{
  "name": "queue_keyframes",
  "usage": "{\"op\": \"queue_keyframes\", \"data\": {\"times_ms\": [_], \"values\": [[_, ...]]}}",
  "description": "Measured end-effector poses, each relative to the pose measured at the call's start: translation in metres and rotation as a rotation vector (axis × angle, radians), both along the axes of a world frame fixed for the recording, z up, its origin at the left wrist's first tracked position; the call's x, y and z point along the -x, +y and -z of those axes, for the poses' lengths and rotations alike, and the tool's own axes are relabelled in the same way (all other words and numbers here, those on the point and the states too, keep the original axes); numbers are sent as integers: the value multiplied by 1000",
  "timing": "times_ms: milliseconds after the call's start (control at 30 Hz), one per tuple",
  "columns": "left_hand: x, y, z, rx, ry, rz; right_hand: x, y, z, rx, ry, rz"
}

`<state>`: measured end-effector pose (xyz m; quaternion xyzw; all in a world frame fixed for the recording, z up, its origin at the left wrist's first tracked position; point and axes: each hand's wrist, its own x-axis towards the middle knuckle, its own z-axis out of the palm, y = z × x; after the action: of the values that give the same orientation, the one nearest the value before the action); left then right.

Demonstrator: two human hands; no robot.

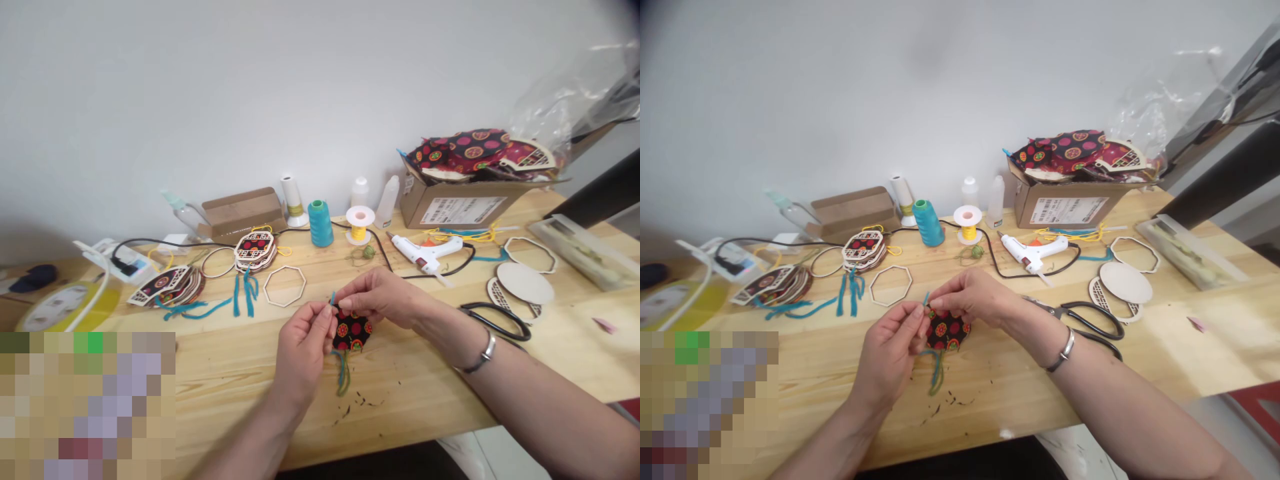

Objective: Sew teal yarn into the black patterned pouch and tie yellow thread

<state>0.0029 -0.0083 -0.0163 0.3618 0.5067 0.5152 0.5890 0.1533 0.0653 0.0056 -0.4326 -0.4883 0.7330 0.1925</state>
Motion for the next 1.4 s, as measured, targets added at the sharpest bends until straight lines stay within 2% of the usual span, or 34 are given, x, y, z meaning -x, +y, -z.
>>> {"op": "queue_keyframes", "data": {"times_ms": [333, 533, 633, 800, 1000, 1200, 1300, 1400], "values": [[1, -2, 3, -50, 80, 8, 9, -6, 8, 94, 134, 81], [0, -2, 2, -37, 72, 14, 10, -7, 6, 118, 139, 142], [0, -2, 2, -33, 63, 18, 11, -7, 7, 91, 118, 149], [1, -2, 4, -22, 95, 23, 12, -7, 9, -43, 88, 130], [2, -1, 0, -44, 215, -4, 5, -6, -2, -149, 206, 152], [1, 0, -8, -125, 329, -16, -3, -6, -16, -93, 511, 72], [1, 2, -7, -175, 396, -60, -7, -4, -23, -136, 586, 125], [2, 2, -6, -206, 465, -179, -11, -3, -29, -269, 603, 258]]}}
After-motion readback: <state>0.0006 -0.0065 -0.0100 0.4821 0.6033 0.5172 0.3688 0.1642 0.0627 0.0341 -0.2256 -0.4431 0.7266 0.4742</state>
